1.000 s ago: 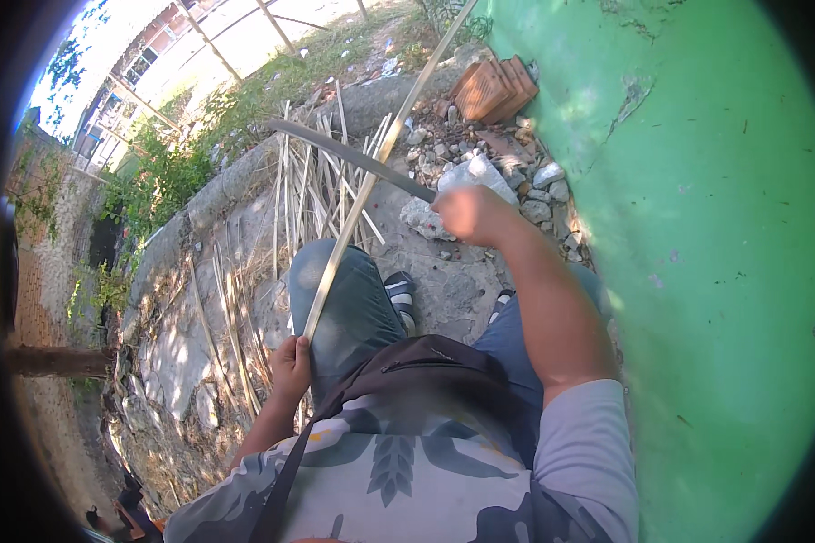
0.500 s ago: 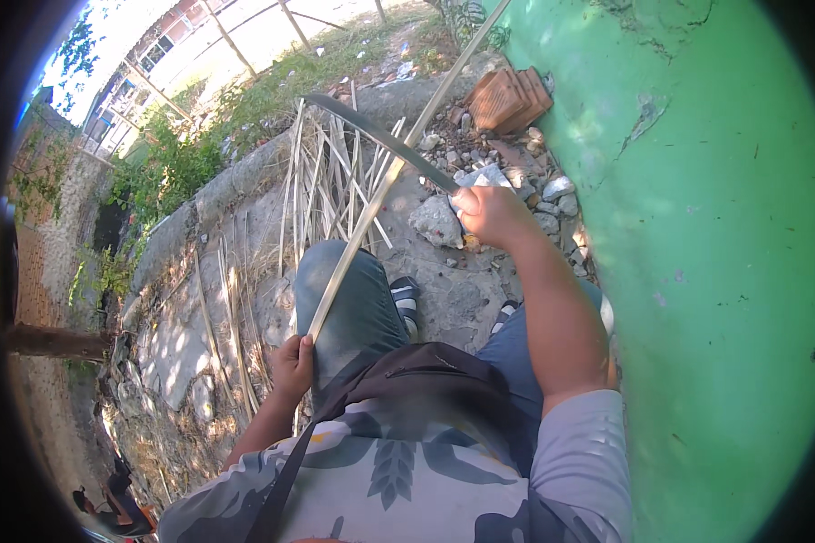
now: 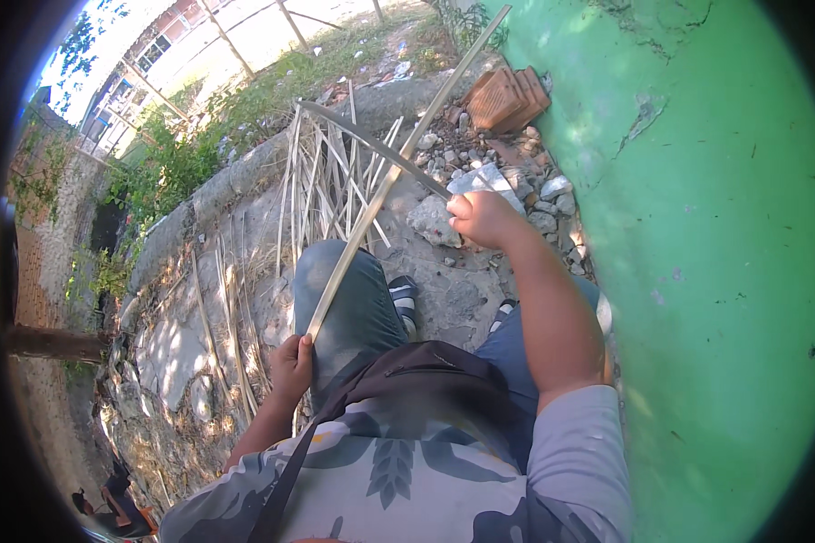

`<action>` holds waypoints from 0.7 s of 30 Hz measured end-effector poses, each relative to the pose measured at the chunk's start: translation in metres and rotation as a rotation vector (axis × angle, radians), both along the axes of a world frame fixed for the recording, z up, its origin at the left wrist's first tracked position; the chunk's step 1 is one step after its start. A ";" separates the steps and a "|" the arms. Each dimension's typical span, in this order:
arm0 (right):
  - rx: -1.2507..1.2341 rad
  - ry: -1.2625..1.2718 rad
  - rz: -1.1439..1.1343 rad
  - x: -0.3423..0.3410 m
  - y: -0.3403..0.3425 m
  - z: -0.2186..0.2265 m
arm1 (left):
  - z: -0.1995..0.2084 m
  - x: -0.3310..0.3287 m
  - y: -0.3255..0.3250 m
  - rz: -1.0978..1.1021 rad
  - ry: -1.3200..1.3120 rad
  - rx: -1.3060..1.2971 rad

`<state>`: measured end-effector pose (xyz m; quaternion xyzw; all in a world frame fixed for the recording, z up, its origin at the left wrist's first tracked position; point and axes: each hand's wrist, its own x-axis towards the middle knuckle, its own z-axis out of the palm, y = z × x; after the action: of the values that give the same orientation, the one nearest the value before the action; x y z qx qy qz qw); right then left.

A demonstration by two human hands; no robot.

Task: The person holds a bamboo strip with one hand and shaves it repeatedly using a knife.

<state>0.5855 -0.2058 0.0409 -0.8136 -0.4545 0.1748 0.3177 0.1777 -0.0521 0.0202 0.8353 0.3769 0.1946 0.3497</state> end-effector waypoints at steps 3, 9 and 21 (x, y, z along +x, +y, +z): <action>-0.032 0.119 -0.058 -0.001 -0.004 -0.003 | -0.006 -0.003 0.004 -0.005 0.008 0.027; -0.155 -0.103 0.249 -0.042 0.005 0.021 | -0.011 -0.009 0.003 0.009 -0.058 -0.056; -0.061 0.115 -0.028 0.000 -0.006 -0.001 | -0.011 -0.005 0.002 0.000 -0.014 0.006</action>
<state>0.5860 -0.2113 0.0401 -0.8177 -0.4188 0.2305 0.3207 0.1724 -0.0500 0.0097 0.8349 0.3738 0.2016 0.3501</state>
